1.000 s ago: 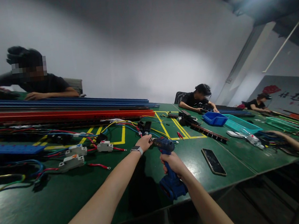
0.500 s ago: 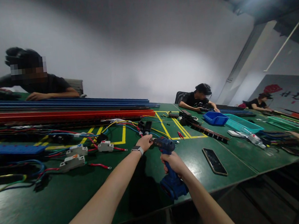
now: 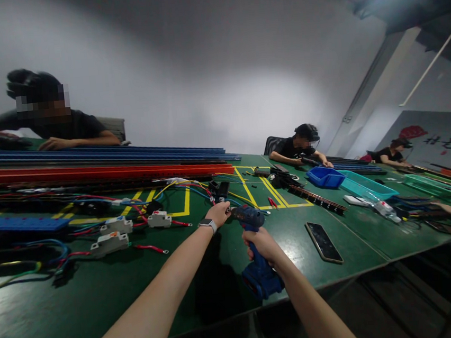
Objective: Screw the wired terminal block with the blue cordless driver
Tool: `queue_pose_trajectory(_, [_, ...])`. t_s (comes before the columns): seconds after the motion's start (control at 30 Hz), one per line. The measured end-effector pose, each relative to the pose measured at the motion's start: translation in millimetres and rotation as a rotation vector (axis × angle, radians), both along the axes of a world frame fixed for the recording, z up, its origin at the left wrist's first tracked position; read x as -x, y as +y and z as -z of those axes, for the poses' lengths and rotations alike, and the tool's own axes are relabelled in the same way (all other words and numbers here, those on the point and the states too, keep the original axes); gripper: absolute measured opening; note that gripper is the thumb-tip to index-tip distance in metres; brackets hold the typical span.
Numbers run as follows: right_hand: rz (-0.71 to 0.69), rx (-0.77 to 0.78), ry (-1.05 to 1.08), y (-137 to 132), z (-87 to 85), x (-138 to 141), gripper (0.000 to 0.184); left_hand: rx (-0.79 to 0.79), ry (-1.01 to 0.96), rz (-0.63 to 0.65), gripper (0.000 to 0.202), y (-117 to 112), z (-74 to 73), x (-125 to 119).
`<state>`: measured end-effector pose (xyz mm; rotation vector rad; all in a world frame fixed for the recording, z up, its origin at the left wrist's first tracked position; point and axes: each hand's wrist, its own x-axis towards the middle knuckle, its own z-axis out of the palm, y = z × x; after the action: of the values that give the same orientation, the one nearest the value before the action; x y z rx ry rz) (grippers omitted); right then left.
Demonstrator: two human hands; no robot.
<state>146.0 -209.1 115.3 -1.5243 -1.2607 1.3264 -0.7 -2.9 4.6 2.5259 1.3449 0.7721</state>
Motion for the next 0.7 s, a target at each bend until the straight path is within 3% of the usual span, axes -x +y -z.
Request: queue_pose_trajectory(0.7, [-0.003, -0.005, -0.002, 0.8, 1.4, -0.7, 0.014, 0.005, -0.001, -0.011, 0.011, -3.2, -3.8, -0.6])
